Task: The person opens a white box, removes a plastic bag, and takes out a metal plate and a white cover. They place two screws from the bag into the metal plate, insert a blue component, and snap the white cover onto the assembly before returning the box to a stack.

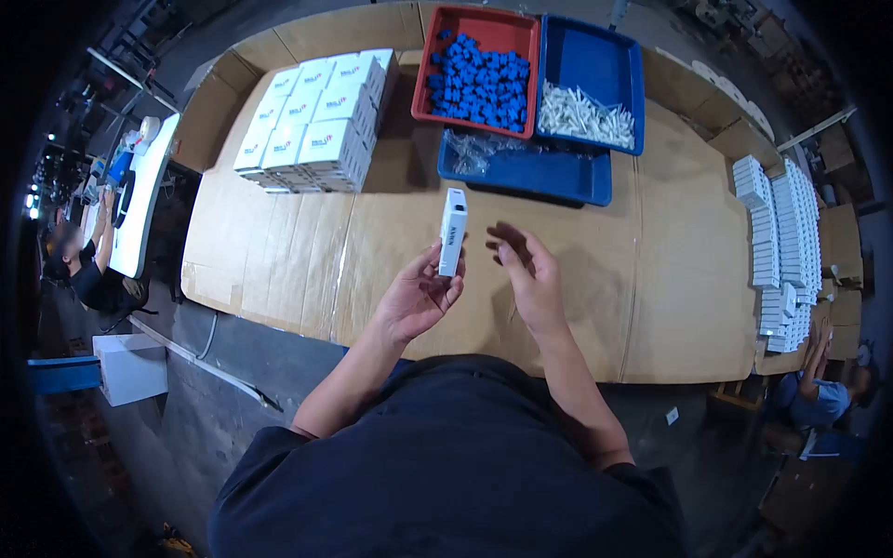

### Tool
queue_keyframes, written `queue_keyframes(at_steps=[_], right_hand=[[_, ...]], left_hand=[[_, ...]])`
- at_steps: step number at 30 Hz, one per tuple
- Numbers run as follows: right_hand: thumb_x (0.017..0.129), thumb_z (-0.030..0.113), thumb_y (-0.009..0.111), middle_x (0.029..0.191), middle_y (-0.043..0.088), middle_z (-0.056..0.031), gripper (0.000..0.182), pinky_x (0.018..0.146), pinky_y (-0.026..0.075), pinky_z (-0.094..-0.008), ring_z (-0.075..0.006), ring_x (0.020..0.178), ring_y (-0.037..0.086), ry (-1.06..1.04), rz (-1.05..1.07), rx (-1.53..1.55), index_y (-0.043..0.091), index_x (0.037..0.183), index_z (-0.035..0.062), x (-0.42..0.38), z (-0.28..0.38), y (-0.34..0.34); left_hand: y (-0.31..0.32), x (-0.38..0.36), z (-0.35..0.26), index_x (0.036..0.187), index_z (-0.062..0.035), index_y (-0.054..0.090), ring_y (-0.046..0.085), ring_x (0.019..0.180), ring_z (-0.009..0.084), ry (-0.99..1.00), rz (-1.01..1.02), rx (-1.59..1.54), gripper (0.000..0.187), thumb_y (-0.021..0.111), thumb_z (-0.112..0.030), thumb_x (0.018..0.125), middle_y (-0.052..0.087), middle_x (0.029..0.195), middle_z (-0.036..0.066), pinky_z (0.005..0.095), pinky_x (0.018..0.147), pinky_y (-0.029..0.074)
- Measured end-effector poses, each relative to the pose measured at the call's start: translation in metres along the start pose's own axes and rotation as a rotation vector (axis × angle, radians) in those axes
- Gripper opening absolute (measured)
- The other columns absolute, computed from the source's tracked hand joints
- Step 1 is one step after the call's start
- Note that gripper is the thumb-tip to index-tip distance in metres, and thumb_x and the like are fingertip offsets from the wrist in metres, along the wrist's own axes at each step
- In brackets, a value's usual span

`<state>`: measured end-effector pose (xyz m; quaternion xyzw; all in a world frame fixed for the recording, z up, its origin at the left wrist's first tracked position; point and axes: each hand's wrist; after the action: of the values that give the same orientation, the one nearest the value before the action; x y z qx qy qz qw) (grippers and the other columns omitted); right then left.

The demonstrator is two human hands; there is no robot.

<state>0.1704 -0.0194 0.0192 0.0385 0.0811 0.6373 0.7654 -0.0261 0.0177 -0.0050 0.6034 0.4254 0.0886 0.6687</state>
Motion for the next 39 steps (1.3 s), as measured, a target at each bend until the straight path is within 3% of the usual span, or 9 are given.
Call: queue_keyframes(at_steps=[5, 9, 14, 17, 20, 23, 27, 34, 39], right_hand=[[0.105, 0.006, 0.057, 0.130, 0.068, -0.0129, 0.036, 0.096, 0.053, -0.0311, -0.0187, 0.113, 0.067, -0.005, 0.012, -0.049, 0.056, 0.139, -0.0044, -0.014, 0.003, 0.001], [0.099, 0.013, 0.071, 0.140, 0.058, -0.0141, 0.059, 0.094, 0.055, -0.0316, -0.0206, 0.121, 0.063, -0.133, 0.006, -0.061, 0.044, 0.149, -0.0031, -0.023, 0.021, 0.017], [0.083, 0.010, 0.088, 0.140, 0.054, -0.0138, 0.089, 0.102, 0.054, -0.0383, -0.0230, 0.131, 0.055, -0.223, 0.040, 0.069, 0.034, 0.153, 0.0014, -0.037, 0.033, 0.034], [0.081, 0.007, 0.088, 0.140, 0.052, -0.0124, 0.092, 0.105, 0.052, -0.0416, -0.0236, 0.133, 0.054, -0.391, 0.058, 0.030, 0.033, 0.154, 0.0030, -0.040, 0.026, 0.030], [0.078, 0.011, 0.089, 0.143, 0.049, -0.0123, 0.103, 0.109, 0.049, -0.0438, -0.0253, 0.135, 0.052, -0.360, 0.072, -0.056, 0.026, 0.159, 0.0043, -0.050, 0.031, 0.026], [0.075, 0.013, 0.091, 0.155, 0.041, -0.0118, 0.111, 0.113, 0.046, -0.0435, -0.0274, 0.140, 0.047, -0.362, 0.054, -0.249, 0.023, 0.162, 0.0052, -0.057, 0.033, 0.011], [0.081, 0.008, 0.084, 0.156, 0.040, -0.0123, 0.102, 0.110, 0.047, -0.0409, -0.0241, 0.142, 0.045, -0.216, 0.026, -0.395, 0.023, 0.163, 0.0055, -0.063, -0.001, -0.021], [0.098, 0.012, 0.061, 0.120, 0.066, -0.0073, 0.039, 0.089, 0.054, -0.0318, -0.0144, 0.112, 0.062, -0.009, -0.319, 0.012, 0.059, 0.134, -0.0004, -0.085, -0.091, -0.096], [0.103, 0.019, 0.056, 0.110, 0.069, -0.0058, 0.033, 0.091, 0.050, -0.0300, -0.0130, 0.101, 0.063, -0.066, -0.613, 0.054, 0.064, 0.127, -0.0022, -0.124, -0.082, -0.153]], left_hand=[[0.030, 0.007, -0.008, 0.129, -0.0025, 0.054, 0.070, 0.102, 0.0181, 0.578, 0.012, 0.527, 0.037, 0.072, -0.014, 0.098, 0.067, 0.118, 0.009, 0.0318, 0.086, 0.062], [0.031, 0.007, 0.009, 0.127, 0.0002, 0.048, 0.062, 0.113, 0.0155, 0.934, 0.104, 0.917, 0.043, 0.074, 0.000, 0.093, 0.057, 0.121, 0.007, 0.0280, 0.092, 0.055], [0.023, -0.008, 0.031, 0.127, -0.0025, 0.051, 0.059, 0.127, 0.0314, 1.098, 0.404, 1.176, 0.052, 0.076, 0.009, 0.083, 0.055, 0.127, 0.015, 0.0407, 0.107, 0.050], [0.024, -0.019, 0.031, 0.133, -0.0041, 0.051, 0.060, 0.126, 0.0293, 1.255, 0.374, 1.370, 0.058, 0.077, 0.007, 0.082, 0.055, 0.132, 0.016, 0.0402, 0.104, 0.052], [0.014, -0.028, 0.036, 0.133, -0.0018, 0.054, 0.065, 0.115, 0.0258, 1.201, 0.234, 1.437, 0.047, 0.074, -0.001, 0.090, 0.063, 0.124, 0.016, 0.0366, 0.095, 0.054], [-0.037, -0.024, 0.033, 0.124, 0.0010, 0.061, 0.070, 0.100, 0.0233, 0.673, 0.180, 1.536, 0.029, 0.068, -0.013, 0.100, 0.071, 0.107, 0.015, 0.0341, 0.085, 0.054], [-0.060, -0.051, 0.054, 0.115, 0.0005, 0.069, 0.071, 0.090, 0.0232, 0.371, 0.169, 1.752, 0.025, 0.065, -0.021, 0.103, 0.074, 0.100, 0.016, 0.0354, 0.079, 0.054], [-0.083, -0.062, 0.079, 0.113, -0.0001, 0.071, 0.070, 0.078, 0.0220, 0.416, 0.245, 1.849, 0.023, 0.068, -0.019, 0.101, 0.074, 0.095, 0.017, 0.0345, 0.073, 0.054], [-0.068, -0.053, 0.110, 0.114, -0.0012, 0.071, 0.066, 0.074, 0.0164, 0.277, 0.303, 1.887, 0.021, 0.069, -0.018, 0.101, 0.074, 0.091, 0.012, 0.0308, 0.071, 0.054]])
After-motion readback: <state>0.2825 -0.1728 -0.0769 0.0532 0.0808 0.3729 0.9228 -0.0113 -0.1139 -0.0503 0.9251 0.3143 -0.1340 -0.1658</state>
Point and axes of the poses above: each hand's wrist, its own x-axis towards the middle knuckle, its own y-axis out of the palm, z = x × y
